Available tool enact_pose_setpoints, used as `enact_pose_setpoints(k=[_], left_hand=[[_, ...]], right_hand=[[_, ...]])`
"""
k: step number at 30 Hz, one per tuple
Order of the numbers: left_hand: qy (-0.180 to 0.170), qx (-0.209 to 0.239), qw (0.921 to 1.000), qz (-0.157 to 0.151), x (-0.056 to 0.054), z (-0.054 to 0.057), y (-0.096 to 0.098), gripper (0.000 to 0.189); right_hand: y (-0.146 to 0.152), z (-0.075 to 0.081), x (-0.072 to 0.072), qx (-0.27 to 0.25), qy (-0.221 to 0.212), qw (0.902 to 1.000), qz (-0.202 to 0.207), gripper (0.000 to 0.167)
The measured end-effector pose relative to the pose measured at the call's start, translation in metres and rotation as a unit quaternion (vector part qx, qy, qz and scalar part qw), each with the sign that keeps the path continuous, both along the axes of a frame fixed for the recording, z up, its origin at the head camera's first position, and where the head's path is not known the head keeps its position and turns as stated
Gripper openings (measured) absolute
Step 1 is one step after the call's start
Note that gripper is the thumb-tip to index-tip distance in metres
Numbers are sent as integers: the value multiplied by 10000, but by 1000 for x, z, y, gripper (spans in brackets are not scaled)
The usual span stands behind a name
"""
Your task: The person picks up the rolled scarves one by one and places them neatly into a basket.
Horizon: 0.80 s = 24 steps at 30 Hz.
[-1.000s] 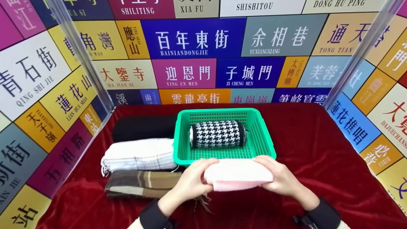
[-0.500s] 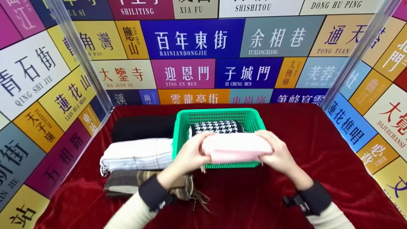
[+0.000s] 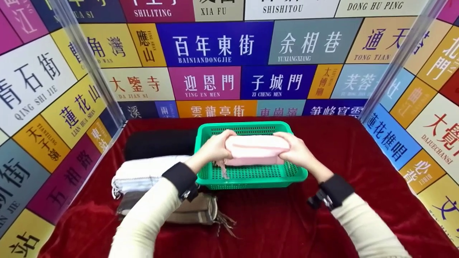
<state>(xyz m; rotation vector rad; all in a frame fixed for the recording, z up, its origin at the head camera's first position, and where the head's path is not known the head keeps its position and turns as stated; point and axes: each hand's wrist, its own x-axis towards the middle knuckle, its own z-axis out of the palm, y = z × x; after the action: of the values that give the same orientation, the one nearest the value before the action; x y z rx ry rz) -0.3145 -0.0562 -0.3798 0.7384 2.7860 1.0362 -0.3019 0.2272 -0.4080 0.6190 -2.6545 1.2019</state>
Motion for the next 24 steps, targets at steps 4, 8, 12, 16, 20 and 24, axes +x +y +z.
enact_pose_setpoints(k=[4,8,12,16,20,24], left_hand=[[-582,-530,9969,-56,-19,-6,2,60],[-1235,-908,9882,-63,-32,-11,5,63],[-1988,-991,9750,89,-37,-16,7,58],[-2566,-1032,9608,207,-41,-22,10,53],[-2649,-1481,9524,286,-44,-28,14,60],[-2387,-2678,9334,52,-47,-33,22,31]], right_hand=[[-3,1,-20,919,-351,9940,474,65],[-7,0,-34,1771,-563,9769,1051,63],[-13,-4,-44,2388,-792,9574,1415,57],[-19,-7,-50,2943,-855,9375,1650,52],[-23,-8,-55,3330,-1039,9209,1738,54],[-23,-11,-59,3610,-1123,9055,1926,50]])
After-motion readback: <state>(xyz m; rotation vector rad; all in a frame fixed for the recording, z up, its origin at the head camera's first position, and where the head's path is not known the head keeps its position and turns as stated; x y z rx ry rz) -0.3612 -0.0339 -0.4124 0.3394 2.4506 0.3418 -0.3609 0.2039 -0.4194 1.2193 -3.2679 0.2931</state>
